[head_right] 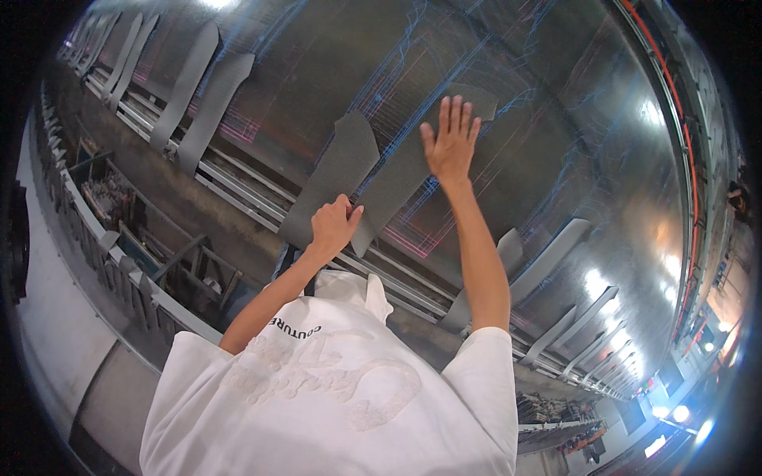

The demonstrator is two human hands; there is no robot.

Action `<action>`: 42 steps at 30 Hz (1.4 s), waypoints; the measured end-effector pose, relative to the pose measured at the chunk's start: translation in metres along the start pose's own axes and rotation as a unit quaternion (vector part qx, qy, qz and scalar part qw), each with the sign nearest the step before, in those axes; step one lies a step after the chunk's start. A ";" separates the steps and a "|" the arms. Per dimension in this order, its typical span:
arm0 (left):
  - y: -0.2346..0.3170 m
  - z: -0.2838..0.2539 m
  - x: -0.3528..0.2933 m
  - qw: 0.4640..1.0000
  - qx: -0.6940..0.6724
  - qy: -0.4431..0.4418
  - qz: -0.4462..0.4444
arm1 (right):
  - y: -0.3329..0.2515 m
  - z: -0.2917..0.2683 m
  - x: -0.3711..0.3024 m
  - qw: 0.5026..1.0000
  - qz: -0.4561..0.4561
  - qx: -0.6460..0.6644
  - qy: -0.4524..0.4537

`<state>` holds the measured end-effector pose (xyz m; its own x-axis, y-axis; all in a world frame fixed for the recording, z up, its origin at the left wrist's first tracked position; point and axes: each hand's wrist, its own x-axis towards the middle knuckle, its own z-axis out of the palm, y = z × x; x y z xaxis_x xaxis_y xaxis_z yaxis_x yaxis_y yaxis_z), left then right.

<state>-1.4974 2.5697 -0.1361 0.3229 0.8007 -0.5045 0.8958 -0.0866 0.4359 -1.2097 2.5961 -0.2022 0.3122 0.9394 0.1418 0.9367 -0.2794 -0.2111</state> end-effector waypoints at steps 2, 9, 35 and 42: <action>-0.003 -0.002 -0.002 1.000 0.005 0.014 0.025 | -0.028 -0.007 -0.027 0.997 -0.036 0.056 -0.027; -0.020 -0.034 -0.020 0.996 -0.068 0.041 0.043 | -0.127 -0.030 -0.149 0.974 -0.118 0.104 -0.164; -0.278 -0.240 -0.038 0.943 -0.277 0.182 -0.037 | -0.433 -0.013 0.026 0.722 0.228 0.528 -0.384; -0.359 -0.321 -0.040 0.931 -0.318 0.173 -0.051 | -0.510 0.087 0.093 0.582 0.451 0.608 -0.297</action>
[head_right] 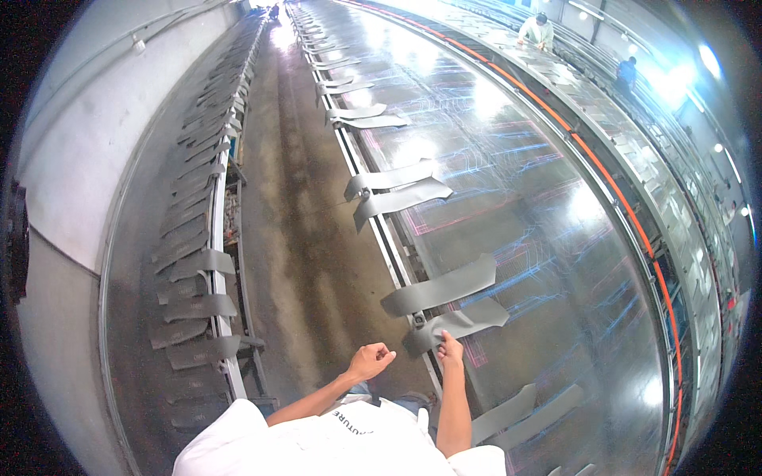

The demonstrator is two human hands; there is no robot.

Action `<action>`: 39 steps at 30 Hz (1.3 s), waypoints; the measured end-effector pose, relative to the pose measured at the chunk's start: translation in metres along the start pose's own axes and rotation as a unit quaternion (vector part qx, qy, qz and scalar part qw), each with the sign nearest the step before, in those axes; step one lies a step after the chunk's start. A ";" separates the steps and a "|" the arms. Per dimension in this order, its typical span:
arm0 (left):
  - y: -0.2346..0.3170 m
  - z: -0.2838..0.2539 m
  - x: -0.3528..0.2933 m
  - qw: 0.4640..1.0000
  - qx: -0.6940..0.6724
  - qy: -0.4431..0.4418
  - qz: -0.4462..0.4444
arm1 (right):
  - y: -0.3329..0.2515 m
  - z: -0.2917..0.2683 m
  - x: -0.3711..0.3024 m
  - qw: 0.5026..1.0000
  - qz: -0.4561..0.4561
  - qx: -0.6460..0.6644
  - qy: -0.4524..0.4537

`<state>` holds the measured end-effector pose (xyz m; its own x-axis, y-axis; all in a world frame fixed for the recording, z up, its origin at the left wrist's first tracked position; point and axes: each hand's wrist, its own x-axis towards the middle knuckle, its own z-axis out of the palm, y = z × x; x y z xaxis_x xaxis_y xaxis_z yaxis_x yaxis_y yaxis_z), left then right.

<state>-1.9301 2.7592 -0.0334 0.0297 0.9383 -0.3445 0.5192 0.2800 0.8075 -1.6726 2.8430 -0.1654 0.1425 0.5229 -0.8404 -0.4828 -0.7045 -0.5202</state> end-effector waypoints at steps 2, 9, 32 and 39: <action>0.000 -0.012 0.014 0.999 -0.026 0.003 0.019 | -0.007 0.005 -0.014 0.997 -0.054 0.052 -0.002; 0.071 -0.012 0.081 0.944 -0.057 -0.044 0.322 | -0.062 0.022 -0.184 0.975 -0.189 -0.008 -0.119; 0.094 0.115 0.204 0.930 0.012 -0.362 0.068 | -0.229 -0.125 -0.005 0.888 -0.329 0.142 0.287; 0.068 0.138 0.216 0.950 0.003 -0.313 0.017 | -0.228 -0.135 0.079 0.827 -0.389 -0.129 0.386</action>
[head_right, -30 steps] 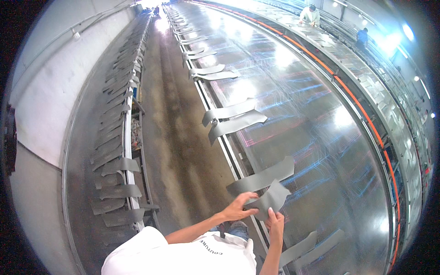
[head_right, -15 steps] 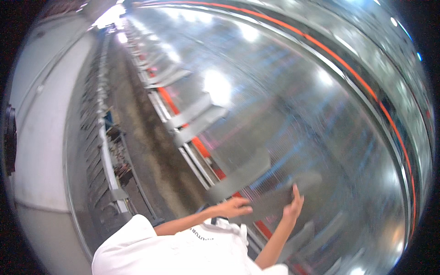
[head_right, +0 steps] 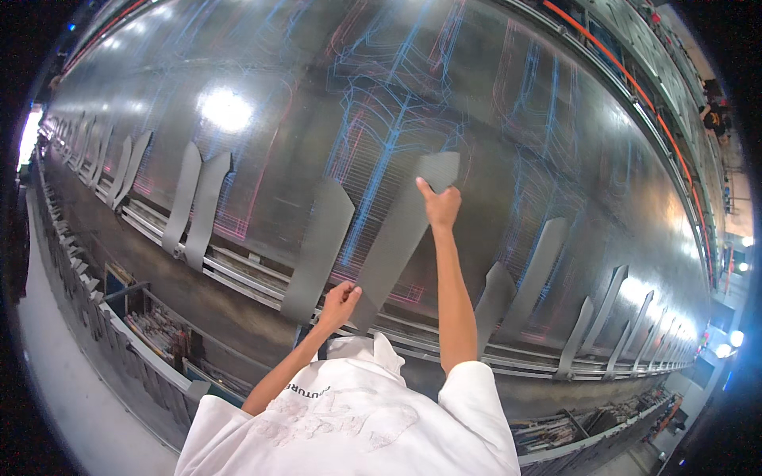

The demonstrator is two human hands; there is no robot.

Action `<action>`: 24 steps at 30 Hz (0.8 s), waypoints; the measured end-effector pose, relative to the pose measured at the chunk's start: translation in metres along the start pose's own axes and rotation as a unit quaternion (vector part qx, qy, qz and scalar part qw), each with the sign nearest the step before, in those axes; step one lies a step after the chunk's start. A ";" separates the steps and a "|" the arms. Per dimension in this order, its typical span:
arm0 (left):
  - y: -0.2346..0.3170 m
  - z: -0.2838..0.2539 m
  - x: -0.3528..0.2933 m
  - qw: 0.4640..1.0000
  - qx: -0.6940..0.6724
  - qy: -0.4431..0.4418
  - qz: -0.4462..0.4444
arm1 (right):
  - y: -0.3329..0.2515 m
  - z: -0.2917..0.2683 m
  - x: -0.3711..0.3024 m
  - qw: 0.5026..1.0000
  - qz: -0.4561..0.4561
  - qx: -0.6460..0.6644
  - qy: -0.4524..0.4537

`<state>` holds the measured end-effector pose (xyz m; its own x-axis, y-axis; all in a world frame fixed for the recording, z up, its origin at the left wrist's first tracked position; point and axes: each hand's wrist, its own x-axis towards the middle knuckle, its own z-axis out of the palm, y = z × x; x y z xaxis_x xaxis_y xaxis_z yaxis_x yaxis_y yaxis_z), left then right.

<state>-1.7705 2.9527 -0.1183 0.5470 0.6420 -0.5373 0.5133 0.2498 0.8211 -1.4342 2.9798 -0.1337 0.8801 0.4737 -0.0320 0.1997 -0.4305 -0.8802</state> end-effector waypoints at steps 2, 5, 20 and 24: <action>0.001 -0.003 0.009 0.999 0.028 0.030 -0.013 | 0.000 0.021 0.004 1.000 -0.005 -0.007 -0.012; -0.003 -0.008 0.020 0.997 0.028 0.066 -0.028 | -0.011 0.041 0.013 0.998 0.042 -0.022 -0.039; 0.006 -0.014 0.031 0.988 0.090 0.129 0.010 | -0.001 0.073 0.014 0.997 0.039 -0.060 -0.015; -0.002 -0.011 0.029 0.987 0.088 0.134 0.023 | 0.021 0.076 0.016 0.994 0.028 -0.106 -0.010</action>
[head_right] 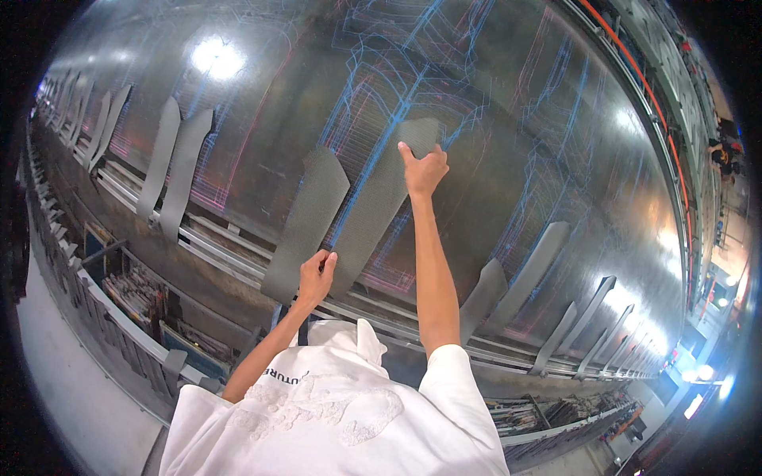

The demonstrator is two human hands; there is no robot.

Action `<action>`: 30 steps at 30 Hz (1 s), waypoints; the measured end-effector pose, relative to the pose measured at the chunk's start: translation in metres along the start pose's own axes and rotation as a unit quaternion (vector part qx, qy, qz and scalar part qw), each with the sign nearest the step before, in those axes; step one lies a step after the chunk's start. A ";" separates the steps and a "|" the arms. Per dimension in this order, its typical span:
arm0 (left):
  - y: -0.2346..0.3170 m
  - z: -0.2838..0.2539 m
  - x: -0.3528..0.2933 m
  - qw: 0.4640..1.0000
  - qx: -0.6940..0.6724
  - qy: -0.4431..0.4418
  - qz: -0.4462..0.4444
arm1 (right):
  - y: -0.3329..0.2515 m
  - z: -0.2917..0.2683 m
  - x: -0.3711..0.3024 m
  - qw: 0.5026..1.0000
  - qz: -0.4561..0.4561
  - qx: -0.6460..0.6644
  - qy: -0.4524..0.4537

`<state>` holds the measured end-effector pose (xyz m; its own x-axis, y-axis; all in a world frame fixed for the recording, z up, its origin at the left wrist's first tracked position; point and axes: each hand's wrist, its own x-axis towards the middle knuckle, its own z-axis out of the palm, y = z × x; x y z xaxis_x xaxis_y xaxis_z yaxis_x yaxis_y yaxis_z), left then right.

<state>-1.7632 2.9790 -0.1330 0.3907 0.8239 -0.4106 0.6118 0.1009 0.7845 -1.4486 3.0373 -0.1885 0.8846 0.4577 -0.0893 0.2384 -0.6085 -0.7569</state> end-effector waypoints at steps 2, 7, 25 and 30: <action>-0.004 0.001 0.001 1.000 0.011 0.002 0.007 | 0.005 0.006 0.002 1.000 -0.028 -0.012 0.005; -0.001 -0.001 0.003 0.999 0.034 0.007 0.010 | -0.011 0.000 -0.002 1.000 -0.020 -0.024 -0.001; -0.008 0.000 0.010 0.999 0.037 -0.008 -0.002 | -0.005 0.007 -0.001 0.997 -0.049 -0.054 0.016; -0.004 -0.001 0.010 0.999 0.035 -0.001 0.004 | -0.004 0.007 -0.001 0.997 -0.033 -0.068 0.020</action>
<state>-1.7623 2.9877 -0.1397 0.3978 0.8234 -0.4047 0.6548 0.0542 0.7539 -1.4532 3.0439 -0.1900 0.8799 0.4749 -0.0151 0.3456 -0.6614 -0.6656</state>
